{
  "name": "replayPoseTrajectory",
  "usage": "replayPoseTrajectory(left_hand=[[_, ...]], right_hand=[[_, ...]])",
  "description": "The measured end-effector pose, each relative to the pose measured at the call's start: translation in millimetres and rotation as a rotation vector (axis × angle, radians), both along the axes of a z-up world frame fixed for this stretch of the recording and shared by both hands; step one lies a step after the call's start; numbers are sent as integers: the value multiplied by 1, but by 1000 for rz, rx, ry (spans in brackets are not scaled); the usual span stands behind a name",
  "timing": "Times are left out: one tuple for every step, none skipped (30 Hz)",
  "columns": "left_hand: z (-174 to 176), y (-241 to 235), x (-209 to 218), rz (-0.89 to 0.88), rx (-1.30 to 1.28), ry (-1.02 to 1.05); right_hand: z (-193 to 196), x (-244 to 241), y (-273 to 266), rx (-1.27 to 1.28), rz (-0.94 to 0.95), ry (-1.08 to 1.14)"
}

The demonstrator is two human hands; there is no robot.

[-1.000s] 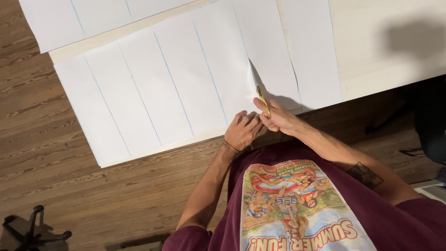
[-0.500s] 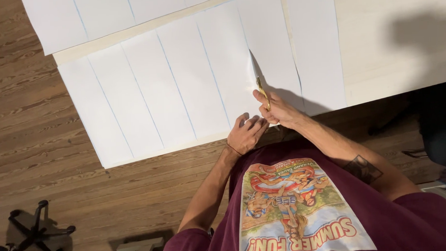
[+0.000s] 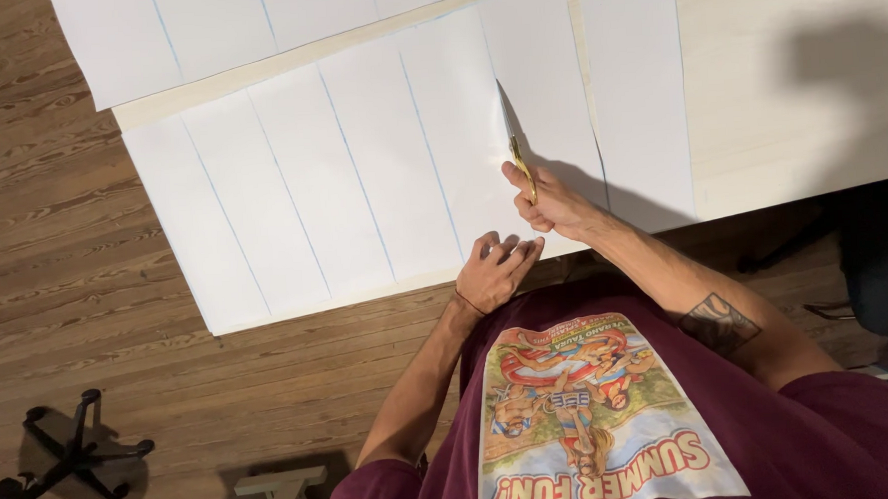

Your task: Cutting long strips of paper along pre-drawn lines using scissors

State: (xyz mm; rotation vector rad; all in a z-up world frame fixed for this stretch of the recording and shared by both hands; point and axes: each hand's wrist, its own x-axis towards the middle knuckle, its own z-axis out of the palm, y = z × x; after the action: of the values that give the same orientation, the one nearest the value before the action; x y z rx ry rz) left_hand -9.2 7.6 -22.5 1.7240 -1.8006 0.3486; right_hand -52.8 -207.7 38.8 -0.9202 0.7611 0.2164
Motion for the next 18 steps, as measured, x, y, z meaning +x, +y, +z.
replayPoseTrajectory(left_hand=[[-3, 0, -1, -2, 7, 5], [-2, 1, -1, -3, 7, 5], [-2, 1, -1, -5, 13, 9], [-1, 0, 0, -5, 17, 11], [-1, 0, 0, -4, 17, 9], [-1, 1, 0, -5, 17, 16], [0, 1, 0, -6, 17, 23], [-2, 1, -1, -7, 16, 23], [-5, 2, -2, -1, 18, 20], [-8, 2, -2, 6, 17, 14], [-10, 1, -2, 8, 14, 12], [-11, 1, -2, 3, 12, 12], [-12, 1, -2, -2, 11, 12], [-10, 1, -2, -1, 11, 10], [-9, 1, -2, 3, 11, 15], [-7, 1, -2, 6, 11, 21], [-6, 1, -2, 6, 11, 21], [-4, 0, -2, 4, 11, 21]], right_hand=[[-6, 1, -1, -15, 9, -4], [-5, 2, -3, -15, 8, -3], [-3, 4, -5, -6, 8, -1], [-2, 7, -8, 1, 10, -1], [6, 11, -11, 1, 11, -2], [14, 15, -13, -17, 21, -7], [22, 18, -15, -35, 31, -13], [18, 19, -16, -37, 30, -13], [14, 20, -16, -32, 29, -10], [9, 22, -18, -30, 30, -10], [9, 24, -21, -33, 31, -12], [10, 27, -23, -27, 29, -10], [11, 30, -25, -20, 26, -7], [8, 32, -26, -21, 28, -9], [5, 34, -27, -25, 28, -16], [2, 34, -28, -29, 26, -23], [4, 37, -29, -29, 25, -23], [6, 39, -31, -27, 19, -14]])
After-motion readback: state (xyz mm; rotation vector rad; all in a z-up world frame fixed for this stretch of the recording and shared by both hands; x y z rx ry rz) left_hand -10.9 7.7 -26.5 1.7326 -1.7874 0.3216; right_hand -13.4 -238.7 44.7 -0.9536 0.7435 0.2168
